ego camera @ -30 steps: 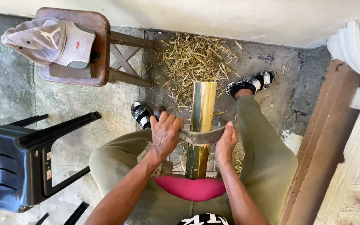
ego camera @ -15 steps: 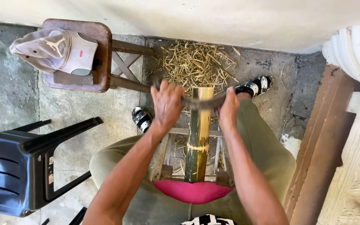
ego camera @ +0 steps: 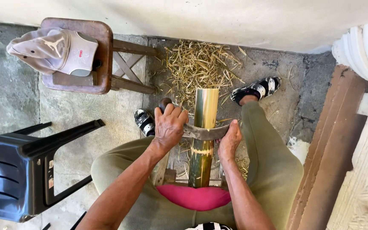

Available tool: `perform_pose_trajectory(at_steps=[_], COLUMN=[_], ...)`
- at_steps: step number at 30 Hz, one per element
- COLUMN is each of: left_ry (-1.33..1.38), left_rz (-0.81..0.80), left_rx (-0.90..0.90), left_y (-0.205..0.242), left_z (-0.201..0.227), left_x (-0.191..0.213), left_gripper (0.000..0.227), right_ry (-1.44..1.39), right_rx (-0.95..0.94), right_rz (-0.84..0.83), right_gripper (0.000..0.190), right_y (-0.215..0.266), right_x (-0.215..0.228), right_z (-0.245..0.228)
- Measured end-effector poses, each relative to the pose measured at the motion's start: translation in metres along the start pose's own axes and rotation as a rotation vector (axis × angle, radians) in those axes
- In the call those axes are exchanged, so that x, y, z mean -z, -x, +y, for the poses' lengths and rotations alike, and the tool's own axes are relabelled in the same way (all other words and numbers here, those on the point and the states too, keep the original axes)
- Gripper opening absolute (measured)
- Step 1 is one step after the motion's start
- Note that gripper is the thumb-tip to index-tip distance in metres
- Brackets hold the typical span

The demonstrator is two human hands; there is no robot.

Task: Scraping and smoothing a bamboo pole using a sickle.

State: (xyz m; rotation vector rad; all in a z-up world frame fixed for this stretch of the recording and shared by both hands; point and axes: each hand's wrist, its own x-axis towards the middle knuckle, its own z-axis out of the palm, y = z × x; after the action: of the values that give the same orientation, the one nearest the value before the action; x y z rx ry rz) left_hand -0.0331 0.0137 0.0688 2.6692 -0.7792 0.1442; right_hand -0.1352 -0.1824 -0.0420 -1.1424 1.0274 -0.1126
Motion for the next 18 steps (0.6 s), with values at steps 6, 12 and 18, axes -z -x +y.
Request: perform_pose_trajectory(at_steps=[6,12,18], left_ry=[0.026,-0.088,-0.02], left_rz=[0.017,0.082,0.173], left_rx=[-0.039,0.089,0.181], left_y=[-0.013,-0.067,-0.002], left_z=[-0.007,-0.029,-0.013], left_x=[-0.009,-0.046,-0.042], left_gripper=[0.01,0.016,0.022], right_ry=[-0.008,0.009,0.136], right_rx=[0.03,0.105,0.057], right_rz=[-0.021,-0.217,-0.219], right_gripper=[0.041,0.041,0.04], right_y=[-0.009,-0.115,-0.048], right_x=[-0.011,-0.046,-0.028], right_z=[-0.016,-0.048,-0.046])
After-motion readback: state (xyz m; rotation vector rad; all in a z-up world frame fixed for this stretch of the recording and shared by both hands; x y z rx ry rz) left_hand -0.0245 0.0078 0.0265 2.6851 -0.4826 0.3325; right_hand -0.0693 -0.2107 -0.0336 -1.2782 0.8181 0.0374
